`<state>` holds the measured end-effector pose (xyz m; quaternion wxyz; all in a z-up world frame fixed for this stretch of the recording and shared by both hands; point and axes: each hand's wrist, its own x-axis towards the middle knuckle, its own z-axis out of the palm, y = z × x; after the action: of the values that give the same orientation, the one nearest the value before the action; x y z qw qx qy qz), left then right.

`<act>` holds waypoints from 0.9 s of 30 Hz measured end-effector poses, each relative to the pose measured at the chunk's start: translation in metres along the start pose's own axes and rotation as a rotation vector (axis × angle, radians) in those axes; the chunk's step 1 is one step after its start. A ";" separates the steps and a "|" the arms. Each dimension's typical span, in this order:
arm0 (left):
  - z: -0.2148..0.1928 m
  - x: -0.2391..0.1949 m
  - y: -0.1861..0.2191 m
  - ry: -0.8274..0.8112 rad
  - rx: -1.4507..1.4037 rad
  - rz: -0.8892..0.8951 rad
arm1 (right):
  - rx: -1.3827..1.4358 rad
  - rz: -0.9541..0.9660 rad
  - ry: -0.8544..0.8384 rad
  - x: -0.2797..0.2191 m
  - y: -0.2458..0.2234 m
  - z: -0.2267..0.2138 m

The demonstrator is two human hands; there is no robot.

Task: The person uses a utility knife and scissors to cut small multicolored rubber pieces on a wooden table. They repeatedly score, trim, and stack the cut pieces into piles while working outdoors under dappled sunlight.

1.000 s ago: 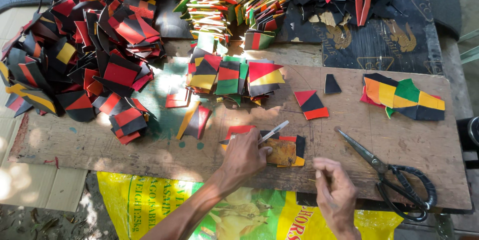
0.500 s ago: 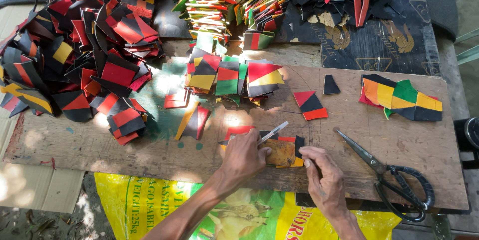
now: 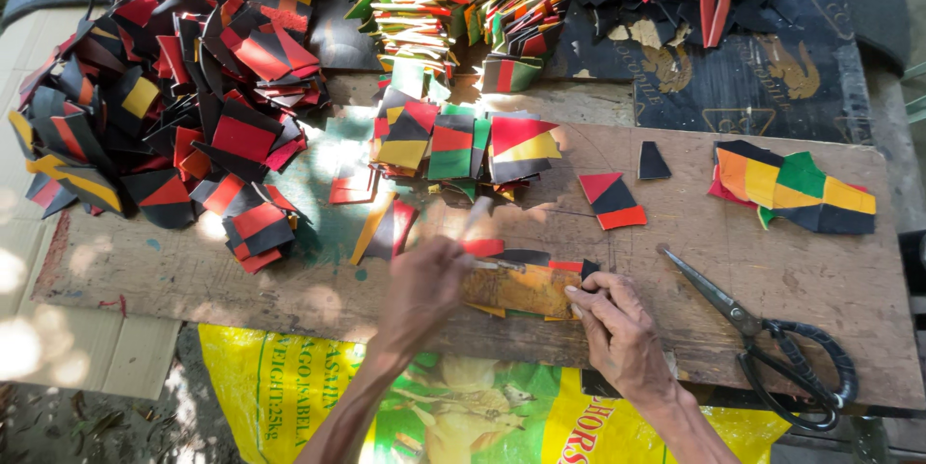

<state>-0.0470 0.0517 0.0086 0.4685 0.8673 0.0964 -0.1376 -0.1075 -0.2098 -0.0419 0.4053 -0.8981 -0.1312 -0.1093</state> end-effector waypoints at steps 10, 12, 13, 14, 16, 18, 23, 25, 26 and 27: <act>-0.013 -0.032 -0.072 0.262 -0.188 -0.133 | -0.005 0.061 0.013 -0.004 -0.001 0.004; -0.008 -0.032 -0.078 0.293 -0.270 -0.108 | -0.061 0.022 0.038 -0.006 -0.004 0.007; -0.005 -0.031 -0.079 0.297 -0.343 -0.113 | -0.087 0.004 0.049 -0.007 -0.006 0.008; -0.003 -0.030 -0.080 0.300 -0.416 -0.117 | -0.084 0.012 0.054 -0.009 -0.009 0.009; 0.003 -0.030 -0.079 0.324 -0.430 -0.127 | -0.082 0.032 0.063 -0.012 -0.014 0.009; 0.005 -0.031 -0.076 0.370 -0.310 -0.128 | -0.290 0.007 0.042 -0.016 -0.020 0.008; 0.005 -0.034 -0.070 0.393 -0.334 -0.113 | -0.505 0.133 -0.220 -0.025 -0.029 0.004; 0.003 -0.034 -0.067 0.398 -0.324 -0.119 | -0.382 0.188 -0.256 -0.023 -0.033 0.001; 0.002 -0.034 -0.066 0.397 -0.326 -0.128 | -0.361 0.217 -0.255 -0.020 -0.035 -0.001; 0.003 -0.033 -0.065 0.394 -0.330 -0.138 | -0.343 0.247 -0.254 -0.017 -0.036 -0.005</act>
<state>-0.0982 0.0834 -0.0333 0.5655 0.7806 0.2655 0.0199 -0.1350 -0.1932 -0.0189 0.2373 -0.9696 -0.0497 0.0343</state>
